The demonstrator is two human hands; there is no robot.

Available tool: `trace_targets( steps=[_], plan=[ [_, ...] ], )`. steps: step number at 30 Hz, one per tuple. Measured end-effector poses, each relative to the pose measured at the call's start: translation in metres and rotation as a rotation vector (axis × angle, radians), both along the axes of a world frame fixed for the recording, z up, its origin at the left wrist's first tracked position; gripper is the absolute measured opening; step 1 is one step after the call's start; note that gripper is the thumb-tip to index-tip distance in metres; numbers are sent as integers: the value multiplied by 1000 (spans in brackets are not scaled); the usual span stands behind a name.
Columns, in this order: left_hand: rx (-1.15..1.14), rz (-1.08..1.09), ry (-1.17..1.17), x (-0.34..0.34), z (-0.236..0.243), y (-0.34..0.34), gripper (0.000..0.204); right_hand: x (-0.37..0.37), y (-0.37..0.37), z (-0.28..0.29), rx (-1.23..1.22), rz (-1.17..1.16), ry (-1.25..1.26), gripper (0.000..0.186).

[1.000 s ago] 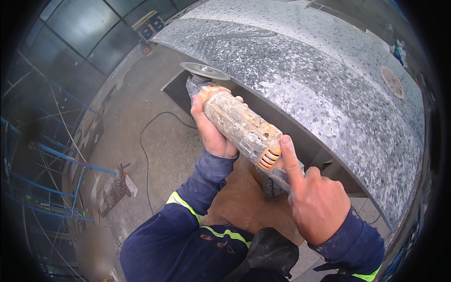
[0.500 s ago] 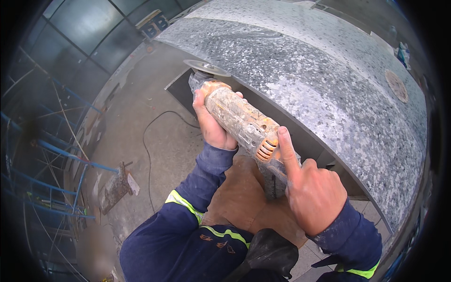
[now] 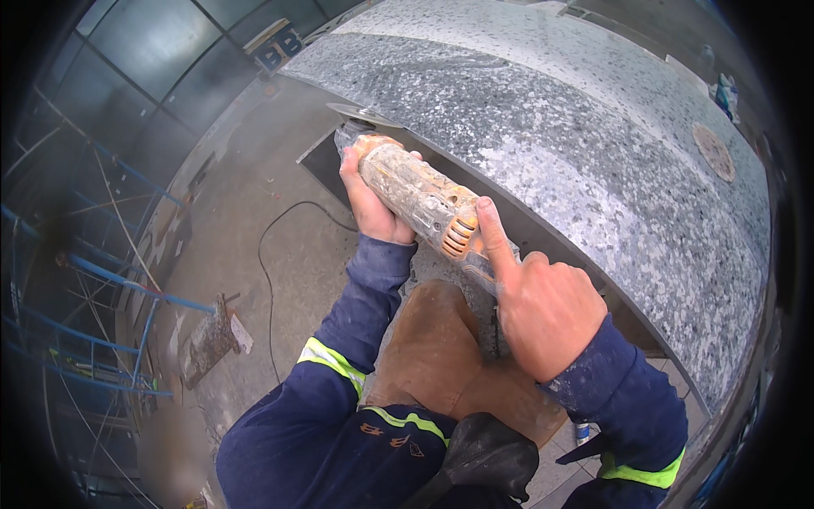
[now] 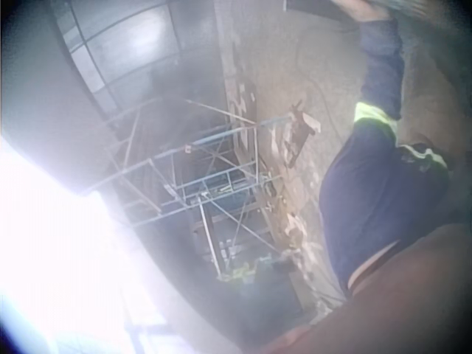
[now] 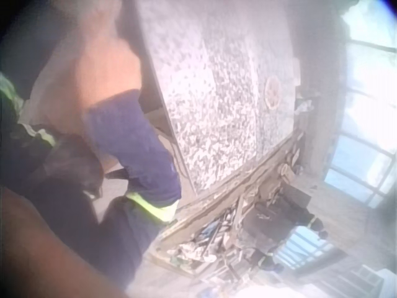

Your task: The person uses an angle grinder to smooth the edge of a large granite slab. They hold the tool with both hands and move it along the edge, generating dust. The person briefly pauses to reposition the slab before continuing the grinding process.

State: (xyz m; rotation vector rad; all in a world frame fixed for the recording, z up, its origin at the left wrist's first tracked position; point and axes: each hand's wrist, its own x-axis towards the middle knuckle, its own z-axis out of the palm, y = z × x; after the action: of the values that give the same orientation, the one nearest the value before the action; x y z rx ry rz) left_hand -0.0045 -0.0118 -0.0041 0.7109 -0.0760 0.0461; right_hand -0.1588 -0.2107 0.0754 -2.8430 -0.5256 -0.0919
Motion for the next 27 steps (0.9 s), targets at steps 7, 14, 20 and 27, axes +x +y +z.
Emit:
trace_targets(
  steps=[7,14,20,27],
  plan=[
    [-34,-14,10,20,-10,8,66,12,2,-8,28,21,-50,81],
    [-41,-17,-17,7,-7,3,65,0,-2,-5,-20,-11,-32,83],
    [-43,-36,-5,-19,1,-13,67,-21,-15,4,-36,-7,22,78],
    [-19,-42,17,-42,8,-24,66,-41,-24,7,-28,-26,41,87]
  ],
)
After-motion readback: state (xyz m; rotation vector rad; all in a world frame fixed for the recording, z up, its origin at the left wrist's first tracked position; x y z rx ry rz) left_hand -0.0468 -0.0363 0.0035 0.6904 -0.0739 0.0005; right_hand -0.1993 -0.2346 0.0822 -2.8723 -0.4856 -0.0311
